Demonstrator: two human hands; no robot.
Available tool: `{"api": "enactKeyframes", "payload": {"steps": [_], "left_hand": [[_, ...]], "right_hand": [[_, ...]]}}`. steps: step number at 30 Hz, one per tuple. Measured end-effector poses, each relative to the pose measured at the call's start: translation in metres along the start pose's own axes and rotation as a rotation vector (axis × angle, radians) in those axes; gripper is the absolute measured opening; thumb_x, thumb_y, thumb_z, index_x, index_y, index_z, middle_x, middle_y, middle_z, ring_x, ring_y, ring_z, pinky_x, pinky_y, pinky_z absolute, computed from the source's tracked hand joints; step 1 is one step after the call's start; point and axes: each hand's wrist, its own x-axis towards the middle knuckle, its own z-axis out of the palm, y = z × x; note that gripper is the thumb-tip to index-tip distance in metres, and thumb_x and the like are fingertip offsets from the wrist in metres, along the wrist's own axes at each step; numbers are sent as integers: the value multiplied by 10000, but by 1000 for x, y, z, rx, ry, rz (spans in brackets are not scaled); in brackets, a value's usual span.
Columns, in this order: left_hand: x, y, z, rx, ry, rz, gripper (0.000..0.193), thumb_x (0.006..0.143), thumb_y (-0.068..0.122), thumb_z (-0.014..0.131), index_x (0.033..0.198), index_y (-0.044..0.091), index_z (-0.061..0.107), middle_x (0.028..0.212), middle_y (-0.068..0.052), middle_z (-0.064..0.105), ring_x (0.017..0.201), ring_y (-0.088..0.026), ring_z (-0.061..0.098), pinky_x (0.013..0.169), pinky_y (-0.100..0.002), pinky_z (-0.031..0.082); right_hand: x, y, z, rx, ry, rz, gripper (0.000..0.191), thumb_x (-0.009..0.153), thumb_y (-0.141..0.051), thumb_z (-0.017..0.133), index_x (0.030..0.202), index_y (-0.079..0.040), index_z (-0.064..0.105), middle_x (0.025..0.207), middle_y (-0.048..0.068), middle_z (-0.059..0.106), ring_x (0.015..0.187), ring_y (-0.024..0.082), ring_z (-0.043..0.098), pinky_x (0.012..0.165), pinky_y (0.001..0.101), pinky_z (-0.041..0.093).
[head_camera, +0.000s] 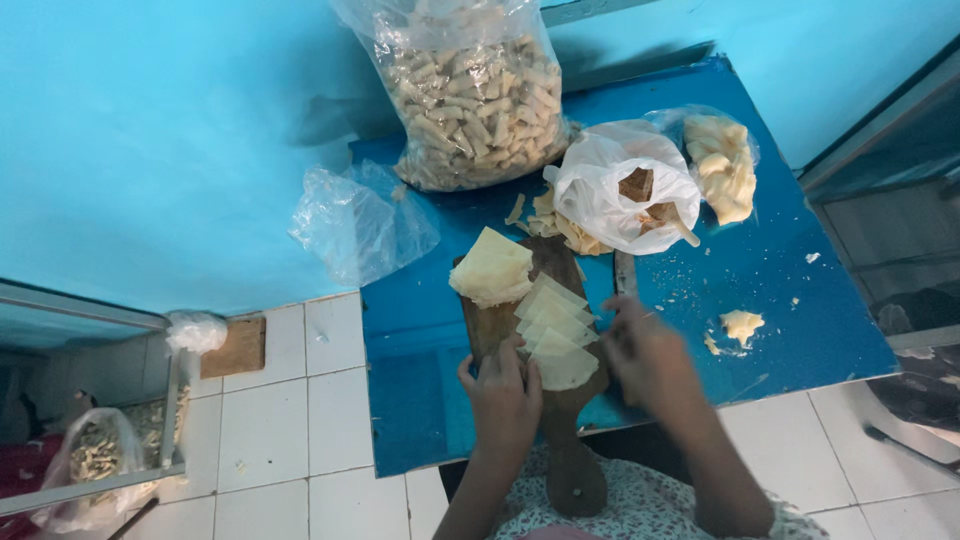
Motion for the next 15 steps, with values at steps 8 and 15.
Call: {"api": "enactKeyframes", "payload": {"steps": [8, 15], "left_hand": [[-3, -6, 3, -85, -8, -14, 339, 938, 164, 686, 1248, 72, 583, 814, -50, 646, 894, -253, 649, 1074, -612, 291], [-3, -7, 3, -103, 23, 3, 369, 913, 162, 708, 1255, 81, 597, 755, -31, 595, 862, -235, 629, 1082, -630, 289]], "right_hand": [[80, 42, -45, -132, 384, -4, 406, 916, -96, 808, 1215, 28, 563, 1116, 232, 685, 796, 315, 709, 638, 393, 576], [104, 38, -37, -72, 508, -89, 286, 978, 33, 693, 1227, -17, 562, 1044, 175, 761, 922, 294, 779, 759, 383, 615]]}}
